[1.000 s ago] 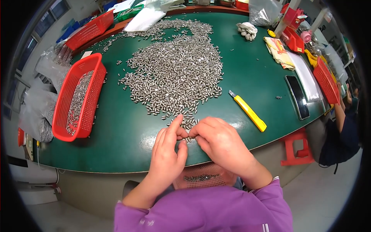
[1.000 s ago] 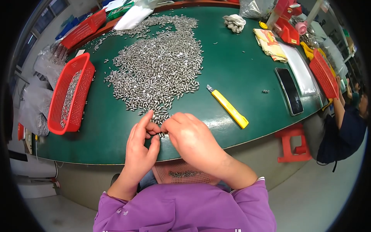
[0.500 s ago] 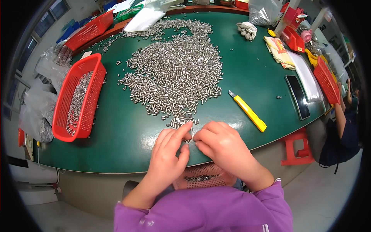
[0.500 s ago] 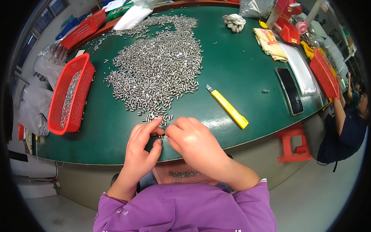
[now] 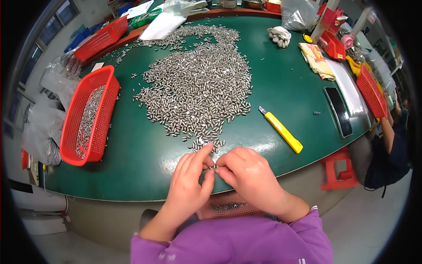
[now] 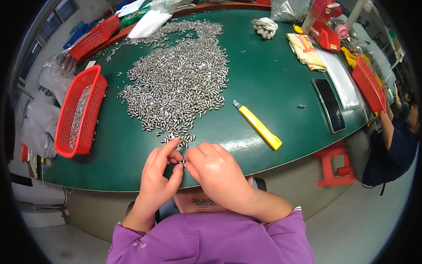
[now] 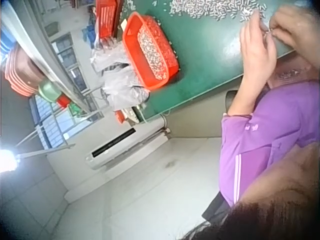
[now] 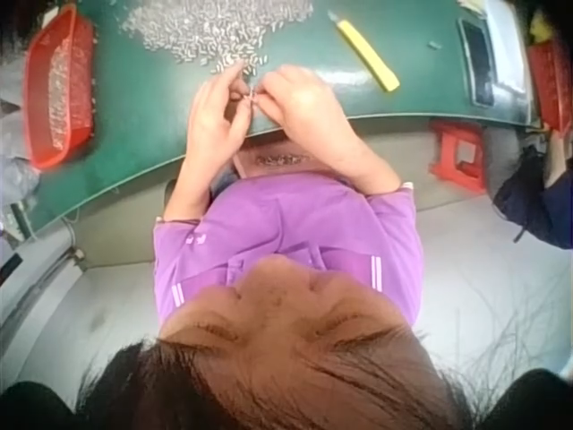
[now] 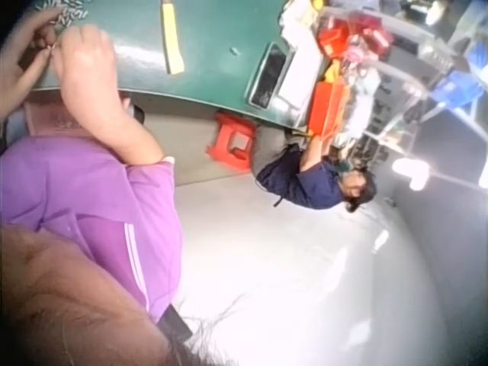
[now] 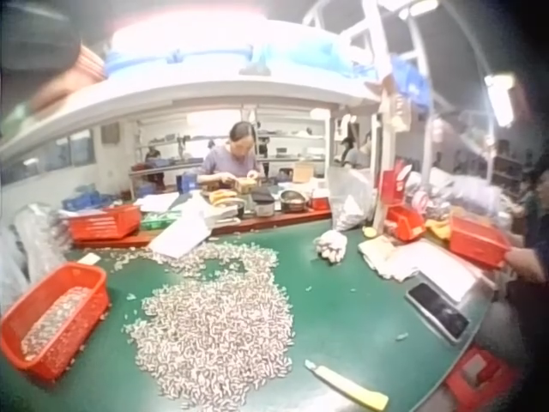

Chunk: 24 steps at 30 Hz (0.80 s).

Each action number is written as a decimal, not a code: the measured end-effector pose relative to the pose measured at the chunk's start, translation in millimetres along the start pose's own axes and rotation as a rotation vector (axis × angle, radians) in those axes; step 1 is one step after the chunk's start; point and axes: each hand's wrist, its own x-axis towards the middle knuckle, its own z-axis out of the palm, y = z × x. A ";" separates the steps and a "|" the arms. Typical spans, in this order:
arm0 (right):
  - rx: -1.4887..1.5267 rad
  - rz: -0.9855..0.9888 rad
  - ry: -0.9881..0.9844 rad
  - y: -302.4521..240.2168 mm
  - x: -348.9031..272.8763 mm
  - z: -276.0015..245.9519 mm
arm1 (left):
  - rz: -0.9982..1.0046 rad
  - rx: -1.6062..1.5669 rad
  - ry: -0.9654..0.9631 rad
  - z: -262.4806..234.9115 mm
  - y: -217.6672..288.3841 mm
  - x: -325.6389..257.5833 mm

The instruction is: Inspecting and sorting a pile of small silver metal components on a workbench.

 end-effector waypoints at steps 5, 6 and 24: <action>0.034 -0.006 -0.024 2.0 3.7 -1.8 | 0.003 -0.006 0.001 -1.0 -1.5 1.1; 0.037 0.000 -0.030 1.8 3.7 -2.2 | 0.008 -0.002 0.012 -0.8 -1.6 1.0; 0.092 0.079 -0.060 3.5 3.4 -10.7 | -0.039 -0.009 0.056 0.0 0.0 -4.1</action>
